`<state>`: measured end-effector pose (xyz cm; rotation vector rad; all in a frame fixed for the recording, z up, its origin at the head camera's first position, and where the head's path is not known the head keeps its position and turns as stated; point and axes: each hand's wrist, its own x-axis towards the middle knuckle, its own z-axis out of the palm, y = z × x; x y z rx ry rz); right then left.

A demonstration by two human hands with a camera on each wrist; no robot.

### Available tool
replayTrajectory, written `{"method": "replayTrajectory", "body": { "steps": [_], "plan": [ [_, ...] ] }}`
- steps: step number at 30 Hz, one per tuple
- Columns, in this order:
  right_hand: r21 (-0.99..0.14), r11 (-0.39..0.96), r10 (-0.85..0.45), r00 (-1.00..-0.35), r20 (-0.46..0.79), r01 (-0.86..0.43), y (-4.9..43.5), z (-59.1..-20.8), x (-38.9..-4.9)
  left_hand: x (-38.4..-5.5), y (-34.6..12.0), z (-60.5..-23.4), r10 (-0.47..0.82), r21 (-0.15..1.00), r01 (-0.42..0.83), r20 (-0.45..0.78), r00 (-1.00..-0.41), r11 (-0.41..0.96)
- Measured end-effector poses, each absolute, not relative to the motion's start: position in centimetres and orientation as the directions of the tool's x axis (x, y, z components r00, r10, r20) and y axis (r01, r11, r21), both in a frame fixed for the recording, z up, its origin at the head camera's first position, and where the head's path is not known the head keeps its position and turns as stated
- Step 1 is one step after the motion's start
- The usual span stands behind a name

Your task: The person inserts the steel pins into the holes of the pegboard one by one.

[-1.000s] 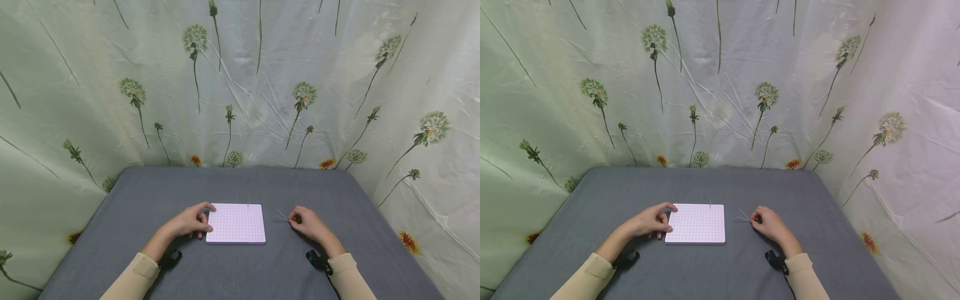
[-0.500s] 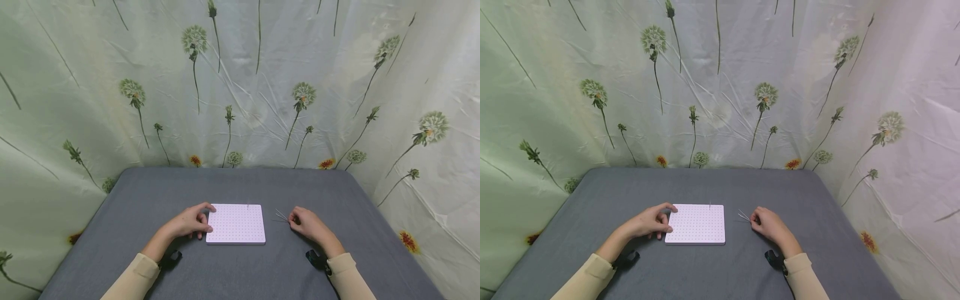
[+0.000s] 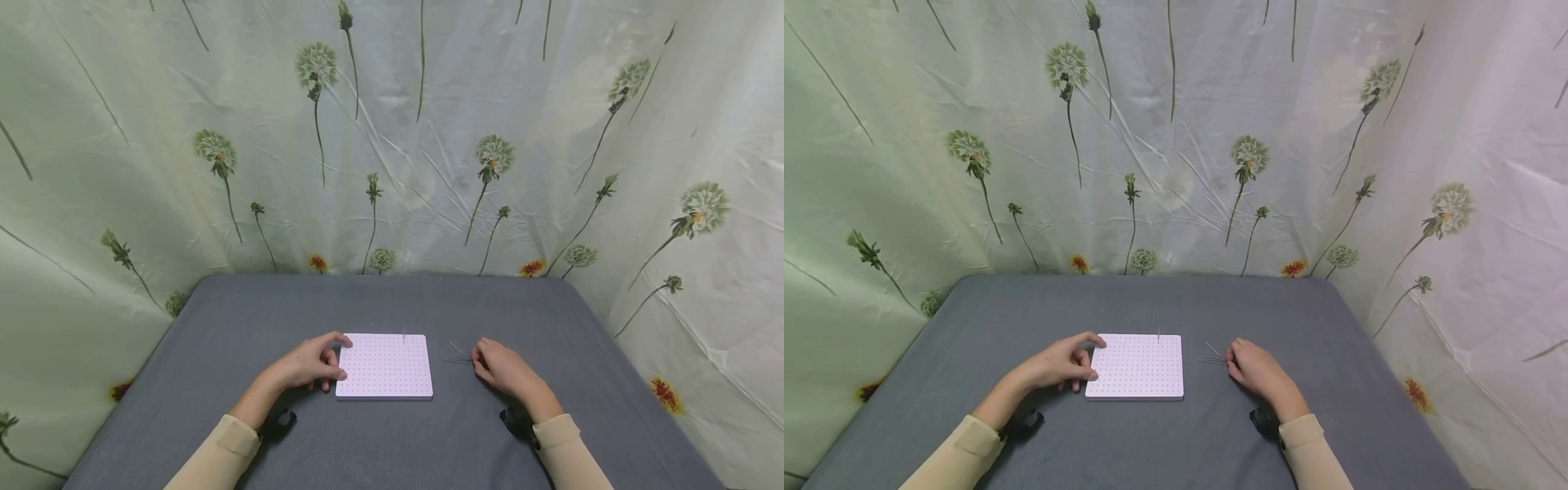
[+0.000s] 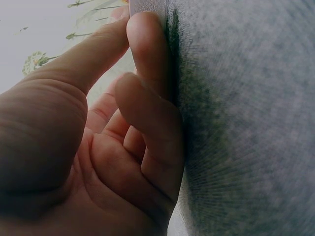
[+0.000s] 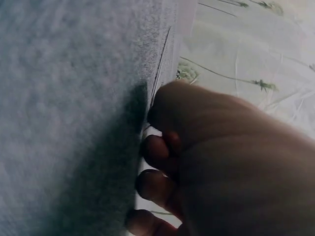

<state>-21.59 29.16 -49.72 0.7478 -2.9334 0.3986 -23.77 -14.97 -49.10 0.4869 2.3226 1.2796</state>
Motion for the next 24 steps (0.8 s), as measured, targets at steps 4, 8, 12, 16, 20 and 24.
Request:
{"method": "replayTrajectory", "body": {
  "steps": [4,8,12,16,20,24],
  "plan": [
    [-0.382,0.817,-0.405,-0.901,0.154,-0.432,29.47,-50.07,-21.90,-23.75,-15.06,-49.18,0.498,0.854,0.084,-0.217,-0.840,0.514],
    [-0.506,0.760,-0.365,-0.912,0.188,-0.409,29.73,-50.30,-22.18,-23.65,-15.06,-49.13,0.500,0.858,0.088,-0.209,-0.840,0.506],
    [-0.594,0.699,-0.337,-0.916,0.216,-0.397,29.78,-50.45,-22.23,-23.63,-15.04,-49.07,0.498,0.855,0.087,-0.211,-0.841,0.511],
    [-0.647,0.644,-0.331,-0.911,0.246,-0.408,29.71,-50.52,-22.21,-23.69,-14.99,-49.02,0.493,0.852,0.081,-0.219,-0.842,0.517],
    [-0.637,0.610,-0.364,-0.881,0.302,-0.471,29.63,-50.52,-22.28,-23.69,-14.93,-49.01,0.496,0.856,0.085,-0.212,-0.842,0.510],
    [-0.637,0.581,-0.379,-0.861,0.339,-0.507,29.51,-50.42,-22.36,-23.73,-14.93,-49.06,0.501,0.858,0.093,-0.204,-0.841,0.506]
  ]
}}
